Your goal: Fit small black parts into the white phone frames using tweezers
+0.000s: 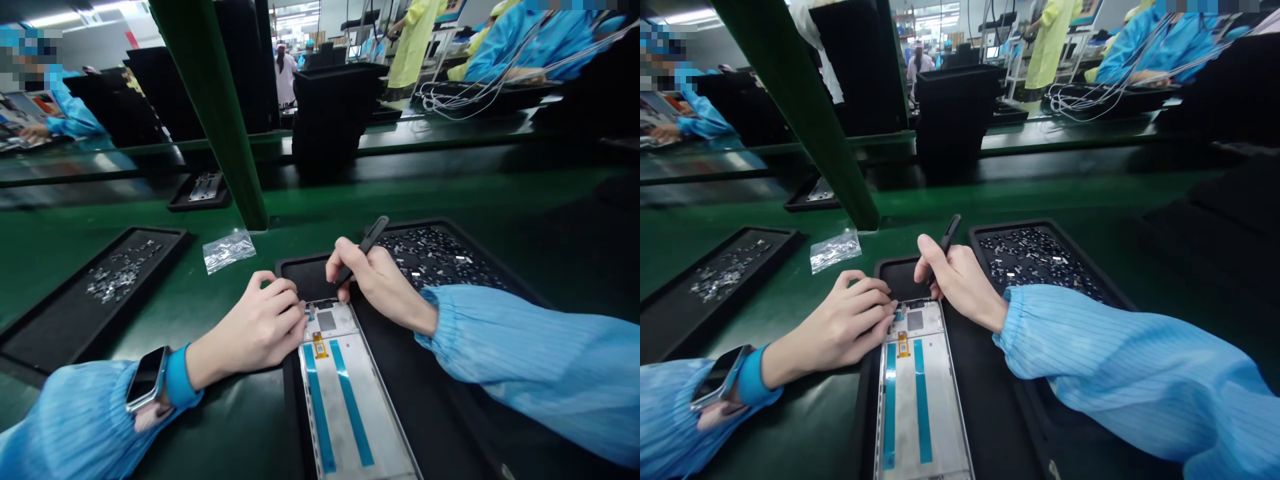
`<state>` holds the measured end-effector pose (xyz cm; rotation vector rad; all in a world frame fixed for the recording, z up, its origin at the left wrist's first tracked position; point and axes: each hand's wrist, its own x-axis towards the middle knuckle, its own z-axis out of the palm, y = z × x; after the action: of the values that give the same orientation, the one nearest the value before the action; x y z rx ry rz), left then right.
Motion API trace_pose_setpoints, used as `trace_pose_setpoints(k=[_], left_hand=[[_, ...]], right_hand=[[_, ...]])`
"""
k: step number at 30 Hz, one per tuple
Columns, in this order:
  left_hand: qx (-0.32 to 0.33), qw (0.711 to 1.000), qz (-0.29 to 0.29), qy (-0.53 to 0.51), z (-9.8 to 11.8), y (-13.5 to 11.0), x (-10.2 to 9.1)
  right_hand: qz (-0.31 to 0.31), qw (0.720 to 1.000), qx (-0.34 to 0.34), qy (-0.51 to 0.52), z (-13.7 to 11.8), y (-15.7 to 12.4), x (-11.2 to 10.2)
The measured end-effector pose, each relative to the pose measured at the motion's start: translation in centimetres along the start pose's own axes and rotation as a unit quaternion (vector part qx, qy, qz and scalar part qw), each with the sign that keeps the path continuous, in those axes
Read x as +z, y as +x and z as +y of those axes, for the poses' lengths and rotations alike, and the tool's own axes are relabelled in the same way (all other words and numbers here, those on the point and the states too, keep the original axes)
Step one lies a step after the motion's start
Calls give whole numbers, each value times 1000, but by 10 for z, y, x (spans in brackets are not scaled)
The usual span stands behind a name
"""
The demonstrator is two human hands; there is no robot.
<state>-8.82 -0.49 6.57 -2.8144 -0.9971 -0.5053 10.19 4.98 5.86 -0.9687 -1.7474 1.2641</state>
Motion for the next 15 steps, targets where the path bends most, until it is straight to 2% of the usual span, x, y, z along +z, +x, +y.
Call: trace_pose_setpoints(k=[5, 10, 15], left_hand=[[-21, 998, 24, -60, -3, -3, 5], [-73, 982, 82, -156, -10, -4, 12], [-72, 971, 122, -195, -13, -3, 16]], right_hand=[[-39, 995, -81, -46, -1, -2, 4], [-55, 993, -88, -46, 0, -4, 6], [-51, 986, -135, -83, 0, -5, 7]])
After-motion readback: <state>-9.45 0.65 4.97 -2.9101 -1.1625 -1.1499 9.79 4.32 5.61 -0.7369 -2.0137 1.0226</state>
